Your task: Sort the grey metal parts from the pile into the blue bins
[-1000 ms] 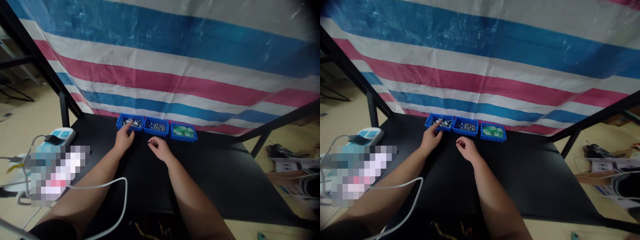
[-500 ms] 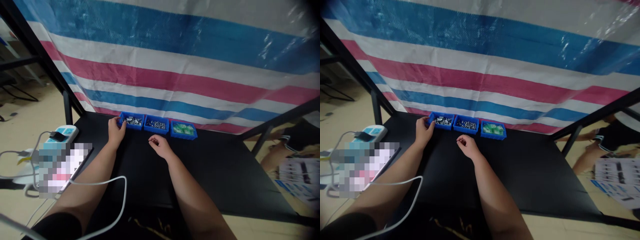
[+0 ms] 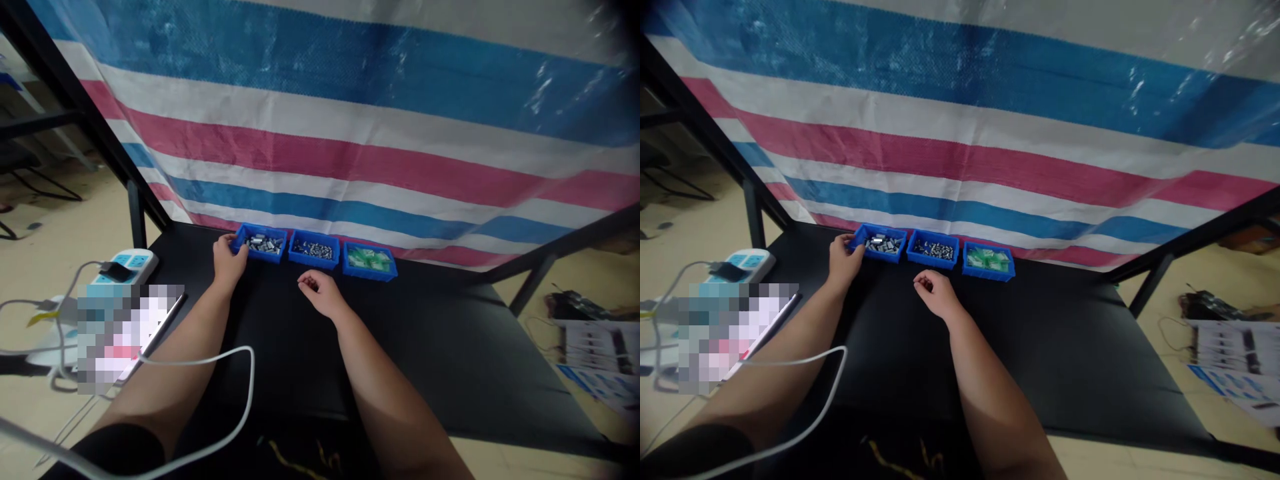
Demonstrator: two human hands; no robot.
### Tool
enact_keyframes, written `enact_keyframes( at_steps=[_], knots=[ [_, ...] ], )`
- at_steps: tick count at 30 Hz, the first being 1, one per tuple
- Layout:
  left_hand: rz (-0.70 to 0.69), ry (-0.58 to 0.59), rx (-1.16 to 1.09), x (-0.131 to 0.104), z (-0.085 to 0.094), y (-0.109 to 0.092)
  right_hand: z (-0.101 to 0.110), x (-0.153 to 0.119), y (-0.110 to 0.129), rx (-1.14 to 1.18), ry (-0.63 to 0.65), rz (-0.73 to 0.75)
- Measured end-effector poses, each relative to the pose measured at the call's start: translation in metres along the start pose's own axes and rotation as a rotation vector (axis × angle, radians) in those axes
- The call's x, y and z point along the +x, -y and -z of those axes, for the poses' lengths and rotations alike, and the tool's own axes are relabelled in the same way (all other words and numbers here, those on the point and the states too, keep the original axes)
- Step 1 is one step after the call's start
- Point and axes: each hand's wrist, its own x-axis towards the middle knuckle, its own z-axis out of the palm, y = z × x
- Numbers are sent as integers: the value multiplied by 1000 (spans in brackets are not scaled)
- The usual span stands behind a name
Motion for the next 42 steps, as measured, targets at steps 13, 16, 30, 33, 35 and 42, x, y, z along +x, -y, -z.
enact_keyframes(
  at_steps=[13,16,30,33,35,42],
  knots=[
    [338,204,-168,-23,25,-6,-6,-4,-8,107,-60,-12],
    [371,279,-309,-40,37,-4,-8,-6,-8,94,-87,34],
    [6,571,-332,-91,60,-17,-16,-13,2,37,-91,6],
    [-40,610,-309,-94,59,-23,-8,-19,8,66,-34,-9],
    [-66,610,-275,-96,58,-26,-1,-24,11,42,-22,21],
    [-170,532,-119,-107,47,-38,11,-34,8,-81,-104,72]
  ],
)
